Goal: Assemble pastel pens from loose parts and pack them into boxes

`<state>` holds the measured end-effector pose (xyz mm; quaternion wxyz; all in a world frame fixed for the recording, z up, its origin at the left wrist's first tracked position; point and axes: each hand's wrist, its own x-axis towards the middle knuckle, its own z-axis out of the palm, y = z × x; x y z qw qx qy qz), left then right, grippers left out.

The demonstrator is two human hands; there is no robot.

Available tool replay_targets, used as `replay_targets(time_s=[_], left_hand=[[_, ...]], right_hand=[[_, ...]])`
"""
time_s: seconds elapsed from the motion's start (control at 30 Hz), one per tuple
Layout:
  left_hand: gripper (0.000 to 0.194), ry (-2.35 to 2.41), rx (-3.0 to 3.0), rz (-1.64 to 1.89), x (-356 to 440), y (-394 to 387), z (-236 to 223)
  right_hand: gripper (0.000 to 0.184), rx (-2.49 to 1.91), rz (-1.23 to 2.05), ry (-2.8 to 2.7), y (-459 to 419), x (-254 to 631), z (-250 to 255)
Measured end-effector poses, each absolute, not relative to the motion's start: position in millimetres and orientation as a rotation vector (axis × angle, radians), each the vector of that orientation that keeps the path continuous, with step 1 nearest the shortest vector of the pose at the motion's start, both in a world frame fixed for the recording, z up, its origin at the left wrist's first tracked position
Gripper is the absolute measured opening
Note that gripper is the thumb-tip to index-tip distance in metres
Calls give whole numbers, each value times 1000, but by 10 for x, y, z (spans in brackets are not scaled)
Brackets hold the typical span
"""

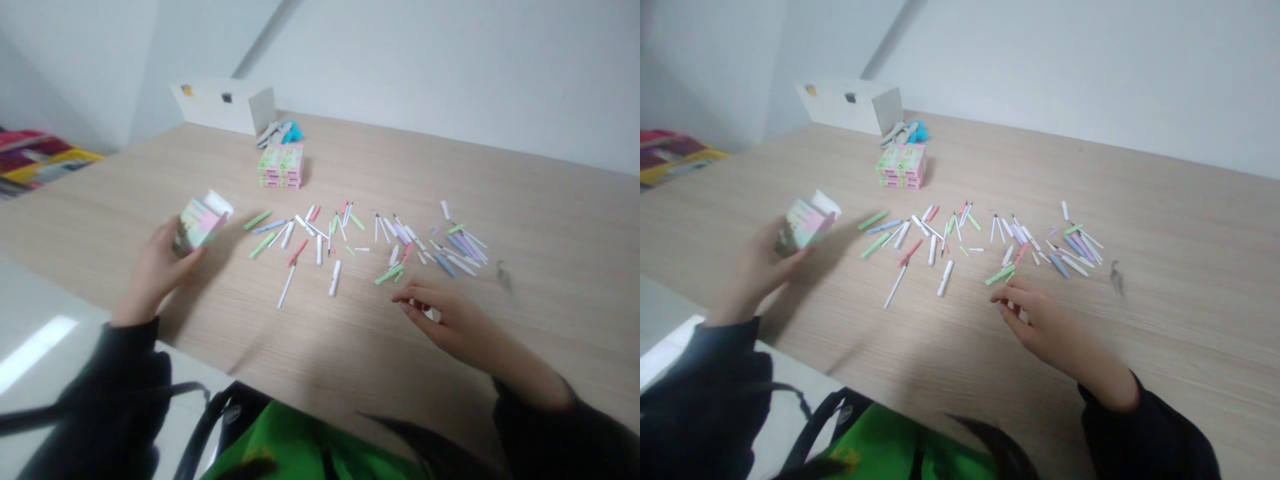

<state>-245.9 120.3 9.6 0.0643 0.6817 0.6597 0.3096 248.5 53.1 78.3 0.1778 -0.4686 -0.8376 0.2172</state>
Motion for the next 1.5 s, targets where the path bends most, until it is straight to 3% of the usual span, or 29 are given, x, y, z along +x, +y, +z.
replay_targets(time_s=[0.2, 0.43, 0.63, 0.77, 0.93, 1.1, 1.23, 1.37, 1.5], left_hand=[[57, 2332, 2175, 379, -2247, 1313, -66], [57, 2392, 2274, 492, -2074, 1267, 18], [29, 2027, 2448, 452, -1192, 1403, 216], [45, 2009, 2512, 385, -700, 1537, 190], [45, 2017, 2477, 335, -643, 1648, 69], [40, 2028, 2438, 521, -651, 1667, 61], [28, 1953, 2300, 879, -667, 1671, 114], [33, 1603, 1891, 1265, -730, 1666, 150], [34, 1313, 1392, 1345, -757, 1647, 166]], right_hand=[[19, -1374, 613, -2294, 438, 2448, 658], [19, -1378, 620, -2279, 366, 2483, 478], [18, -1378, 623, -2207, 384, 2436, 408], [20, -1425, 607, -2167, 379, 2444, 368], [21, -1451, 610, -2153, 413, 2470, 368], [23, -1444, 581, -2221, 869, 2164, 438], [27, -1580, 530, -2333, 1417, 1729, 440], [27, -1771, 510, -2391, 1757, 1401, 390], [28, -1870, 488, -2372, 1867, 1275, 364]])
